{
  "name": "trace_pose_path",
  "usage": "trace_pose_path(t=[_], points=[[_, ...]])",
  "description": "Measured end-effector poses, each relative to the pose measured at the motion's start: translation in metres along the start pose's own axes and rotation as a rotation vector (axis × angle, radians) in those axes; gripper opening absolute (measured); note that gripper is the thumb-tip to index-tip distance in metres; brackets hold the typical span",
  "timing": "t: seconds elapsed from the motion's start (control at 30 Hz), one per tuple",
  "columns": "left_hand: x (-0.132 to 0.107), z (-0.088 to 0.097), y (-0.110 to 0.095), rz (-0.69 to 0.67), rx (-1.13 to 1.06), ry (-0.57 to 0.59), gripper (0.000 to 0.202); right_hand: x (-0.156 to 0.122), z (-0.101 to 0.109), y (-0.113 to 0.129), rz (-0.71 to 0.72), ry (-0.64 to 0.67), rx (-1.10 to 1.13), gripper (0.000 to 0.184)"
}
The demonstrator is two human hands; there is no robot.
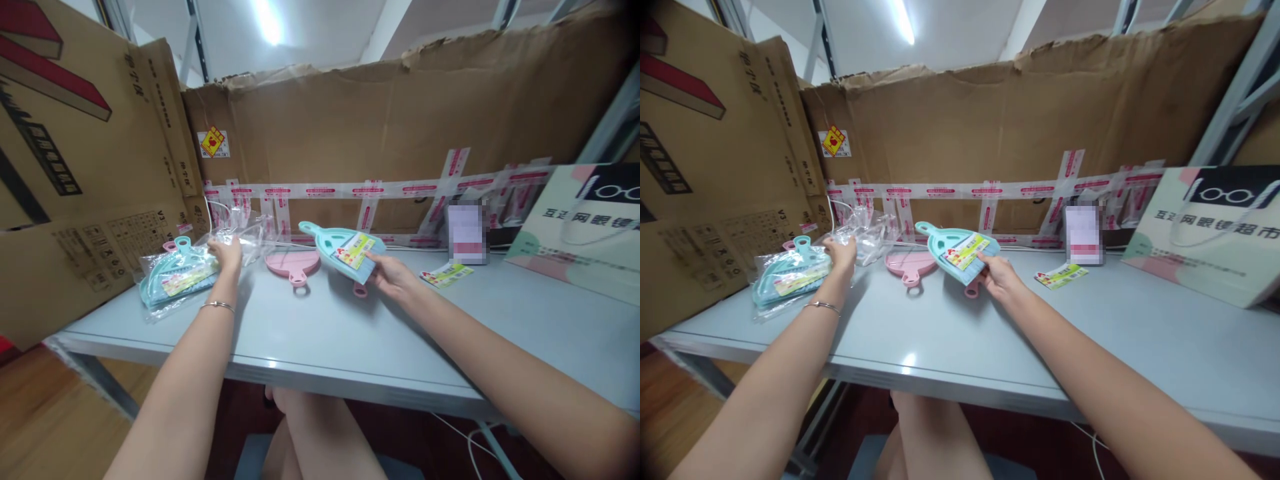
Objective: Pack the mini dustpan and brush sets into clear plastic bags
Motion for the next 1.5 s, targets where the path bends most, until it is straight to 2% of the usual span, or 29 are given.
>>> trace_pose_path(t=[0.07, 0.1, 0.13, 0.17, 0.23, 0.3, 0.33, 0.4, 0.5, 0.63, 0.7, 0.77, 0.8, 0.83, 0.9, 0.97, 1.0, 1.07, 1.13, 1.23, 1.27, 1.33, 1.4, 1.5], points=[[-0.014, 0.001, -0.013, -0.058, 0.051, -0.013, 0.068, 0.006, 0.009, 0.006, 0.025, -0.018, 0.022, 0.019], [-0.026, -0.006, -0.024, -0.121, 0.06, 0.033, 0.074, 0.007, 0.011, 0.009, 0.032, -0.013, 0.024, 0.019], [-0.04, -0.017, -0.036, -0.188, 0.019, 0.131, 0.072, 0.007, 0.011, 0.011, 0.034, 0.005, 0.021, 0.019], [-0.055, -0.031, -0.045, -0.199, -0.079, 0.286, 0.066, 0.006, 0.01, 0.012, 0.03, 0.034, 0.011, 0.018], [-0.09, -0.064, -0.051, -0.003, -0.321, 0.686, 0.054, -0.001, 0.002, 0.011, 0.009, 0.114, -0.029, 0.016], [-0.123, -0.084, -0.055, 0.248, -0.534, 1.018, 0.051, -0.008, -0.008, 0.008, -0.017, 0.188, -0.089, 0.014], [-0.134, -0.087, -0.058, 0.333, -0.615, 1.122, 0.051, -0.01, -0.011, 0.007, -0.024, 0.209, -0.122, 0.013], [-0.141, -0.085, -0.062, 0.398, -0.728, 1.211, 0.049, -0.009, -0.01, 0.008, -0.022, 0.206, -0.189, 0.012], [-0.133, -0.078, -0.064, 0.375, -0.803, 1.156, 0.046, 0.001, 0.019, 0.025, 0.044, 0.028, -0.285, 0.015], [-0.119, -0.074, -0.063, 0.306, -0.834, 0.991, 0.051, 0.001, 0.081, 0.07, 0.294, -0.42, -0.39, 0.029], [-0.121, -0.076, -0.065, 0.288, -0.804, 1.019, 0.053, -0.011, 0.091, 0.088, 0.471, -0.583, -0.44, 0.04], [-0.129, -0.079, -0.066, 0.279, -0.762, 1.095, 0.053, -0.025, 0.077, 0.096, 0.652, -0.641, -0.489, 0.051], [-0.133, -0.08, -0.068, 0.267, -0.748, 1.127, 0.052, -0.03, 0.06, 0.097, 0.758, -0.59, -0.544, 0.053], [-0.137, -0.08, -0.069, 0.251, -0.737, 1.152, 0.051, -0.034, 0.037, 0.095, 0.867, -0.48, -0.624, 0.051], [-0.144, -0.079, -0.073, 0.207, -0.717, 1.172, 0.051, -0.04, -0.017, 0.081, 1.061, -0.117, -0.866, 0.037], [-0.15, -0.078, -0.077, 0.158, -0.679, 1.183, 0.05, -0.042, -0.05, 0.06, 1.099, 0.133, -1.045, 0.03], [-0.152, -0.078, -0.08, 0.131, -0.654, 1.188, 0.049, -0.04, -0.057, 0.053, 1.075, 0.176, -1.089, 0.028], [-0.155, -0.079, -0.085, 0.062, -0.614, 1.193, 0.047, -0.037, -0.058, 0.051, 1.055, 0.154, -1.118, 0.027], [-0.147, -0.077, -0.091, -0.045, -0.614, 1.117, 0.043, -0.039, -0.049, 0.062, 1.113, 0.029, -1.113, 0.024], [-0.118, -0.064, -0.093, -0.219, -0.605, 0.834, 0.034, -0.046, -0.019, 0.091, 1.237, -0.296, -1.055, 0.023], [-0.107, -0.057, -0.09, -0.264, -0.569, 0.724, 0.031, -0.046, -0.009, 0.097, 1.259, -0.357, -1.05, 0.023], [-0.091, -0.046, -0.084, -0.363, -0.431, 0.539, 0.03, -0.039, 0.004, 0.1, 1.268, -0.336, -1.096, 0.022], [-0.085, -0.039, -0.081, -0.491, -0.229, 0.426, 0.03, -0.024, 0.011, 0.092, 1.229, -0.212, -1.177, 0.025], [-0.093, -0.045, -0.078, -0.655, 0.102, 0.424, 0.029, 0.004, 0.013, 0.064, 1.067, 0.014, -1.322, 0.028]])
Point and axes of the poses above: each hand's wrist, its own x-axis towards the middle knuckle, its own z-axis out of the back of the hand, y = z × x, the point moved 7 cm from there along x, towards the middle knuckle, and after that the axes turned 4 degrees about -x, right-handed, at the moved point
